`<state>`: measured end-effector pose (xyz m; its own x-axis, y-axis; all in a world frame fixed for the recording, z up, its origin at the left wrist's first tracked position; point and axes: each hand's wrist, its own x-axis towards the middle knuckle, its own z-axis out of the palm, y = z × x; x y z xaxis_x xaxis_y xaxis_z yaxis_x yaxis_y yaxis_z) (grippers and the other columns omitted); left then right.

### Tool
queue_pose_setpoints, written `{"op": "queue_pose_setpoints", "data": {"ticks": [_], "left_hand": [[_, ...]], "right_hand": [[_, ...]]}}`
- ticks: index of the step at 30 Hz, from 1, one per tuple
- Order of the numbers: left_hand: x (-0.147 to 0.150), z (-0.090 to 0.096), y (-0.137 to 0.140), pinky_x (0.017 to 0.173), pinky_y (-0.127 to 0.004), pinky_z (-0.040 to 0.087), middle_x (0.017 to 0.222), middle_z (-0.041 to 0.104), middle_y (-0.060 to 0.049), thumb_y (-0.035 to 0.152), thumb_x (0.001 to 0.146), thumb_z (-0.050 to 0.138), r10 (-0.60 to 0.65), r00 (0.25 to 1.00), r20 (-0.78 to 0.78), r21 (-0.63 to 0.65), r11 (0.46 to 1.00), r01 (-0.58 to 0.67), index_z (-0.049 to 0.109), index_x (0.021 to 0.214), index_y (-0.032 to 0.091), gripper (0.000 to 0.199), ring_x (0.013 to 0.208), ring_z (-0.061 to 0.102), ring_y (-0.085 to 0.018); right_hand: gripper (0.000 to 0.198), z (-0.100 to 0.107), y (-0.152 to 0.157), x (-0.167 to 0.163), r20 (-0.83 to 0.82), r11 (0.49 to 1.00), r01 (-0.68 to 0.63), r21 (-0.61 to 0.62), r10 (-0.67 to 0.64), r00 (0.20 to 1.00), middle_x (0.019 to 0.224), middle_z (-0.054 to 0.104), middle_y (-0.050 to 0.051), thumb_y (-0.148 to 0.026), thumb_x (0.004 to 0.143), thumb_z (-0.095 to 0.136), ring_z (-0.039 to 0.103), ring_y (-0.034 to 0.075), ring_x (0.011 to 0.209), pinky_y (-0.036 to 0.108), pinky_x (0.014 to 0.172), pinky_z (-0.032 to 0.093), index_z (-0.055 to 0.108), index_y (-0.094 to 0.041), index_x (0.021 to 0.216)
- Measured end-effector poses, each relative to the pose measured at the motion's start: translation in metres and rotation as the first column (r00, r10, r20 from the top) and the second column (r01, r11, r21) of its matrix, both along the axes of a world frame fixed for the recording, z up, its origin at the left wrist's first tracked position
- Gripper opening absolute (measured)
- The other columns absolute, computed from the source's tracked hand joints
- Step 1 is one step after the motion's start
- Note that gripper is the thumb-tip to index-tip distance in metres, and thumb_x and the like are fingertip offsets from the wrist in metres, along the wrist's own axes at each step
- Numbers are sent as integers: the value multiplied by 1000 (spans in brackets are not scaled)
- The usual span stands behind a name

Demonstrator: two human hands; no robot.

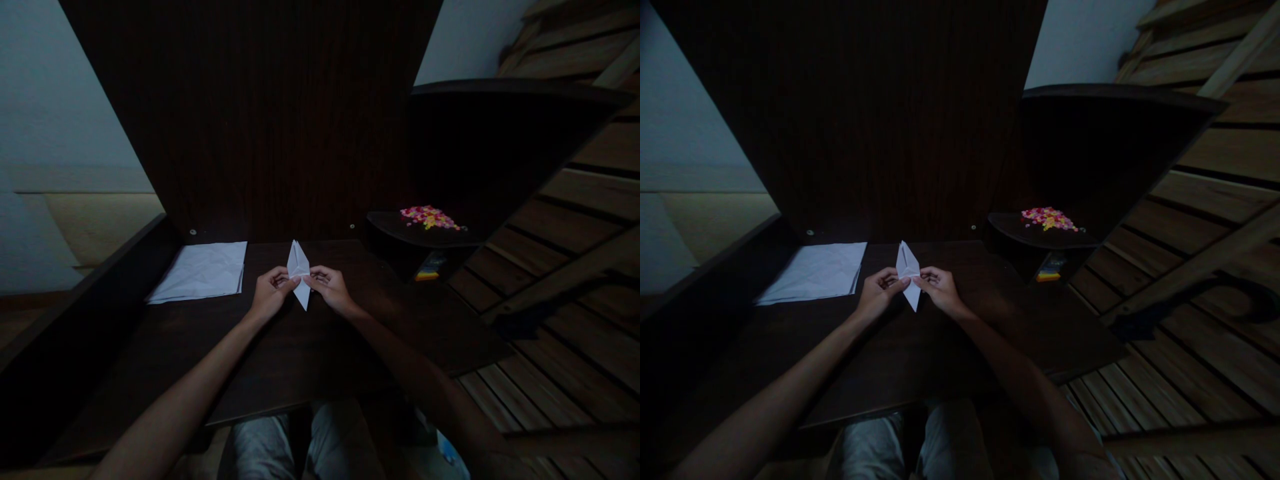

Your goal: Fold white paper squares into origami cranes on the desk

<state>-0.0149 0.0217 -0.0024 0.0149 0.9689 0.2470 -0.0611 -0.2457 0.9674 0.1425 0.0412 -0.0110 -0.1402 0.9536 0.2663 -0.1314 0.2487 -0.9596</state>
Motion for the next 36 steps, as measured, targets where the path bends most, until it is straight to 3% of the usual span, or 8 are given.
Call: {"op": "queue_pose_setpoints", "data": {"ticks": [14,27,30,36], "left_hand": [[1,-1,0,70,-29,51,77,70,-5,37,62,78,-13,1000,24,3,1000,13,65,77,15,30,74,65,-19],[2,1,-4,69,-27,50,75,69,-3,35,63,77,-46,999,26,-18,999,47,65,80,15,29,71,64,-16],[3,1,-4,68,-28,50,74,69,-3,36,61,78,-54,998,41,-23,998,55,65,81,15,32,70,64,-17],[0,3,-3,69,-28,51,76,70,-3,35,61,78,-45,998,36,-16,999,45,65,81,15,32,71,64,-17]], "right_hand": [[24,-1,1,1,17,1000,-19,-3,19,1000,61,60,-2,-41,65,72,50,12,54,24,51,40,66,-19,71],[13,2,0,1,21,999,32,25,-32,999,64,60,-2,-31,66,67,53,14,63,25,59,42,63,-19,65],[14,1,0,2,27,997,62,51,-63,998,59,56,-3,-30,65,68,51,13,58,24,55,40,60,-19,61],[24,-1,-1,1,45,999,0,34,-2,999,61,56,-2,-39,64,73,50,11,54,23,50,40,62,-18,68]]}}
